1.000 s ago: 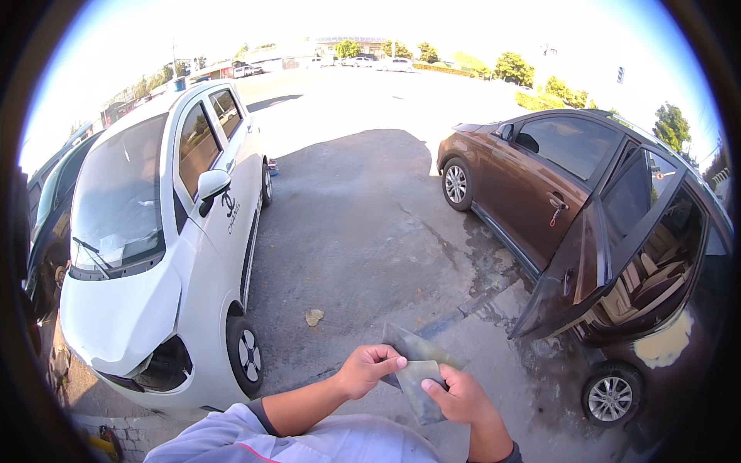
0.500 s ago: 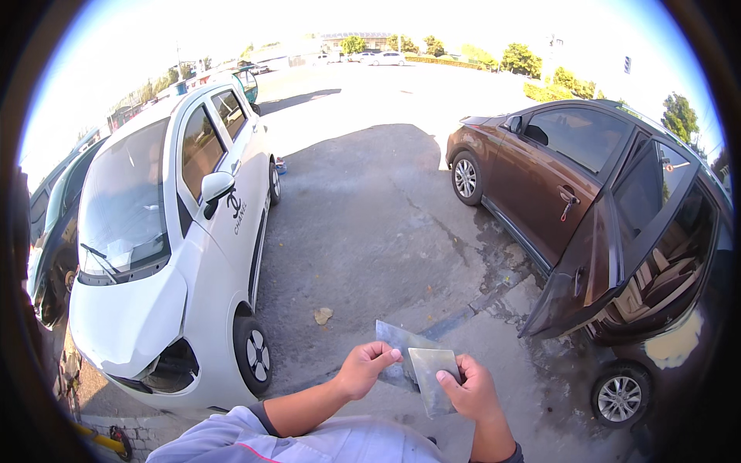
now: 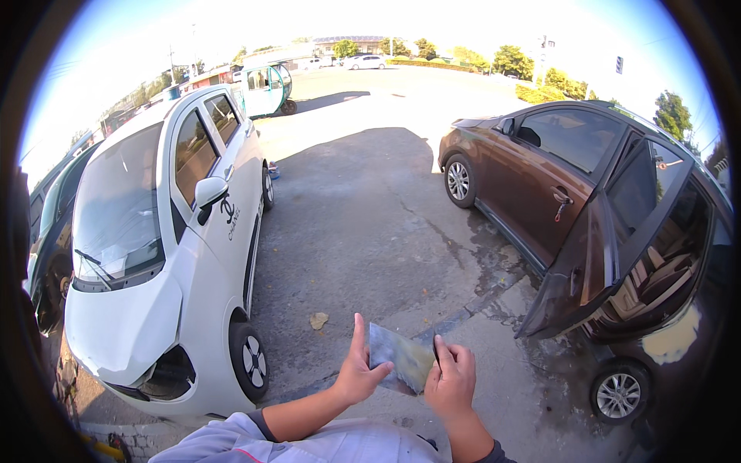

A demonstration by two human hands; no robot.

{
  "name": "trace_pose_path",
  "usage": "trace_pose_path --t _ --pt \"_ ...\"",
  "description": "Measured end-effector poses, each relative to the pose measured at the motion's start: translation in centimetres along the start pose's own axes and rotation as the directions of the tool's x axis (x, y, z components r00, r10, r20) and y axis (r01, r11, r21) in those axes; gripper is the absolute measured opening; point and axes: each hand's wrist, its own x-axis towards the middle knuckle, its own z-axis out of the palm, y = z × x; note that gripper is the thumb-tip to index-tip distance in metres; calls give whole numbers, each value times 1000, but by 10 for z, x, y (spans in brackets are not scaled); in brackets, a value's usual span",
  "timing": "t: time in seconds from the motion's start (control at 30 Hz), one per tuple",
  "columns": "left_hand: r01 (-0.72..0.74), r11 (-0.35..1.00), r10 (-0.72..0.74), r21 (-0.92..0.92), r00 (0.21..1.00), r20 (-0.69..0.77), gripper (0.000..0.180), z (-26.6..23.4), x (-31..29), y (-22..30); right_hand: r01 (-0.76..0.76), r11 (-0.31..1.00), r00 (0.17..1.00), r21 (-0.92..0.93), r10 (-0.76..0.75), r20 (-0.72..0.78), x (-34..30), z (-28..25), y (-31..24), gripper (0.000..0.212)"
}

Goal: The person retrieves sanding sheets and a small container from the ground, then repeatedly folds and unfolds the sanding sheets while standing between two parked cars. The person places the container on the roof of a white car and later holds it while continuing to handle the sanding sheets.

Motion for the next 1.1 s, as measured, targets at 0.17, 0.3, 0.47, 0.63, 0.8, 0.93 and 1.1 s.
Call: trace_pose_path --t 0.17,0.3,0.47,0.63,0.8,0.93,1.1 --pt "291 931 -267 -221 955 132 66 13 -12 -11 191 967 980 -167 -197 -18 0 22 -12 64" --pt "148 985 -130 -84 974 185 26 17 -18 -20 208 977 977 -52 -210 -35 -8 31 -17 65" --pt "74 994 -85 76 983 161 35 16 -16 -16 384 922 923 -46 -385 -7 -13 25 -22 69" --pt "-234 922 156 307 953 258 45 23 -22 2 102 993 992 54 -98 -84 -6 12 -28 70" --pt "-129 938 82 323 985 154 50 20 -17 13 395 918 917 -39 -397 -37 -11 6 -36 71" --pt "-317 869 228 380 938 260 49 23 -19 17 122 991 992 55 -119 -45 -11 2 -39 71" --pt "-252 899 204 358 964 168 50 24 -18 22 347 937 933 -40 -349 -88 -7 -5 -44 71"
